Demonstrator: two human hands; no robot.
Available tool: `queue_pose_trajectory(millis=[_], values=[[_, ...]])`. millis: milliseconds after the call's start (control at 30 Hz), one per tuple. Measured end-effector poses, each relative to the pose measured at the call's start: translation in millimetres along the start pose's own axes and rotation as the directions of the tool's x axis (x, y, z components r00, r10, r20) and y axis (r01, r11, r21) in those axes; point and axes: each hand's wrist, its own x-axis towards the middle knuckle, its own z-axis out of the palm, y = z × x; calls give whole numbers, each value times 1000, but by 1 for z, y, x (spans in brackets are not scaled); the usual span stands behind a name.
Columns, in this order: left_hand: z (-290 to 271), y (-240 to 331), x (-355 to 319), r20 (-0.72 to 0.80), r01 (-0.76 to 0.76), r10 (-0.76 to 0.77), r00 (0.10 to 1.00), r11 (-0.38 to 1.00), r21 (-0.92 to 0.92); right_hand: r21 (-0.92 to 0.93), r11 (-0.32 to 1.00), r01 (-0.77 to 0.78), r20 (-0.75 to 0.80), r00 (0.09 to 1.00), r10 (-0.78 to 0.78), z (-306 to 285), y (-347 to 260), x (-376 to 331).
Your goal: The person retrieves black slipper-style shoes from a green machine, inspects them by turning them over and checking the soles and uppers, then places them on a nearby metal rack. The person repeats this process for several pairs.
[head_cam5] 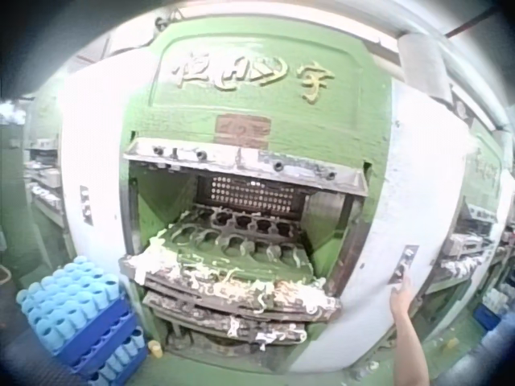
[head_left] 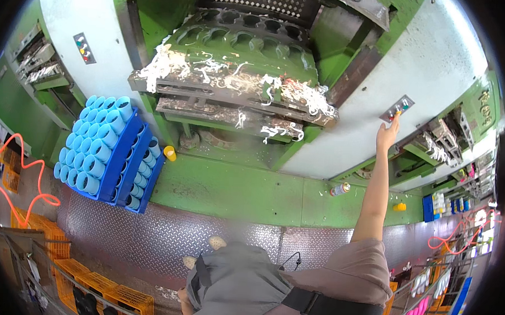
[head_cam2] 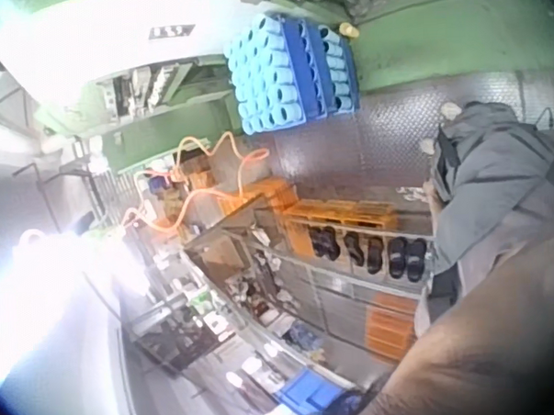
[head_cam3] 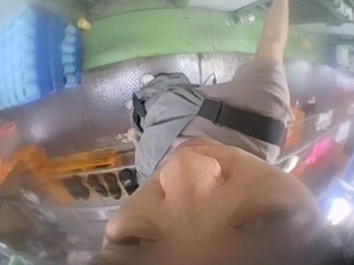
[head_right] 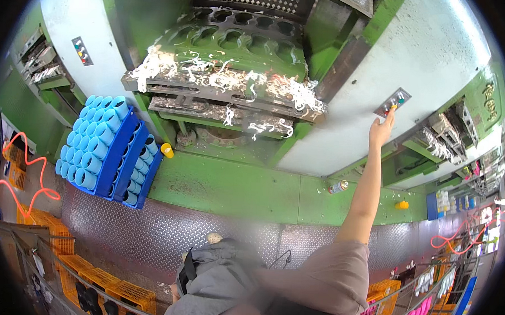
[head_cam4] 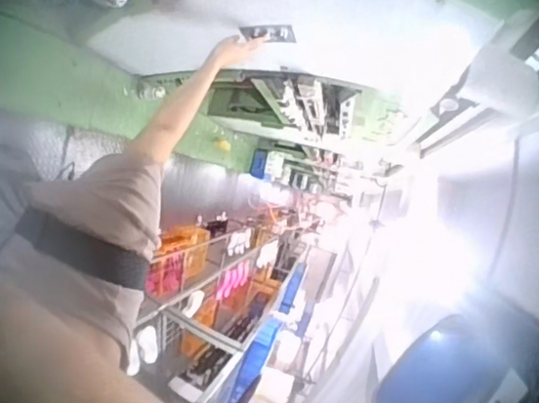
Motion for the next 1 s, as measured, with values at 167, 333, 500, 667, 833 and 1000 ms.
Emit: queue_pose_trajectory(millis=[167, 333, 500, 667, 833, 1000], values=[[-1, -13, 6, -22, -9, 8, 1000, 999, -30, 16, 999, -47, 16, 999, 47, 0, -1, -2], [0, -6, 12, -18, -19, 18, 1000, 999, -43, 5, 1000, -10, 5, 1000, 10, -4, -4, -4], [3, 14, 10, -2, 48, -48, 999, 992, -116, 22, 999, -28, 20, 999, 28, -6, -7, -4], [3, 14, -3, -71, -30, 33, 997, 999, 43, 33, 999, -38, 3, 999, 38, 0, -3, -3], [5, 17, -14, -164, -25, 50, 985, 989, 149, 46, 999, -23, -4, 1000, 23, 3, 1, -4], [5, 22, -19, -206, 4, 14, 978, 996, 89, 70, 997, -29, 4, 1000, 29, 6, -4, 15]])
